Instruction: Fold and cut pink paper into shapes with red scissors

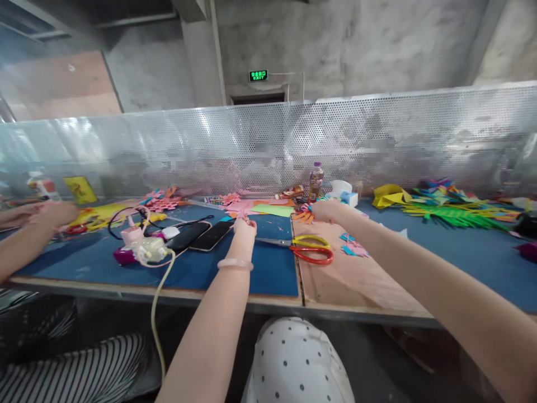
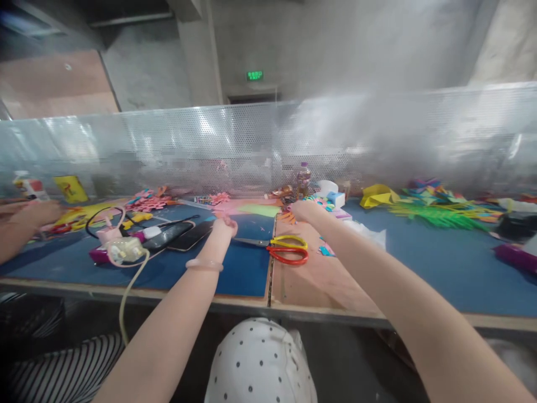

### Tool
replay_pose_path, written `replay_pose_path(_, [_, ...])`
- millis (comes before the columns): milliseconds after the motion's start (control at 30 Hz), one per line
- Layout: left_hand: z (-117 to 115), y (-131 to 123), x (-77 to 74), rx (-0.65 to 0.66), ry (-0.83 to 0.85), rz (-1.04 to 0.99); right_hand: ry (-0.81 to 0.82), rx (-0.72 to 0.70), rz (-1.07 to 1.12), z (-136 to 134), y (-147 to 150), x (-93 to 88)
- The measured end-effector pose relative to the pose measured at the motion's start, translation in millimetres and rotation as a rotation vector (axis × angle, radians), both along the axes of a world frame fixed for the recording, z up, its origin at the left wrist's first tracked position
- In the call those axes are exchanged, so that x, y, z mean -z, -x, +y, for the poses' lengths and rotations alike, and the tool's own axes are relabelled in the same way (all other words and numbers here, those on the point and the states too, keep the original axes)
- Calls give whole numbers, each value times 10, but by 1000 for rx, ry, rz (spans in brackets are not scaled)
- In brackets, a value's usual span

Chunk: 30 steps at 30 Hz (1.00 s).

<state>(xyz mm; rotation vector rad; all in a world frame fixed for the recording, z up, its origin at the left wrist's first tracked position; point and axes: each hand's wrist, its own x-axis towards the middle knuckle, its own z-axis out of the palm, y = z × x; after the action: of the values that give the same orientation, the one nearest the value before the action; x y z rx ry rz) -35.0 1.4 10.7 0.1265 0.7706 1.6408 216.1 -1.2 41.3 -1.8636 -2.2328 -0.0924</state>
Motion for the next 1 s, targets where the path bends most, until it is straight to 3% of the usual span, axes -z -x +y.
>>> replay_pose_path(100, [-4,-10,-14,-21,5,19,33,-186,-35,21,479,109])
replay_pose_path(167, [-10,-17,-24,-24,9,35,27,-424,-76,56,796,228])
replay_pose_path(233, [-17,-21,-33,-20,7,45,44,-459,-68,94,1048,357])
replay_pose_path(333, [-29,-22,-42,-10,0,41,215,-477,-70,128,1231,492])
replay_pose_path(567, [-57,-28,-53,9,17,7,319,-454,-179,-89,962,445])
replay_pose_path(767, [-27,-20,-27,13,15,7,404,-270,-147,-385,665,339])
replay_pose_path(1000, [24,-26,-16,19,9,-1,404,-171,-101,-438,347,456])
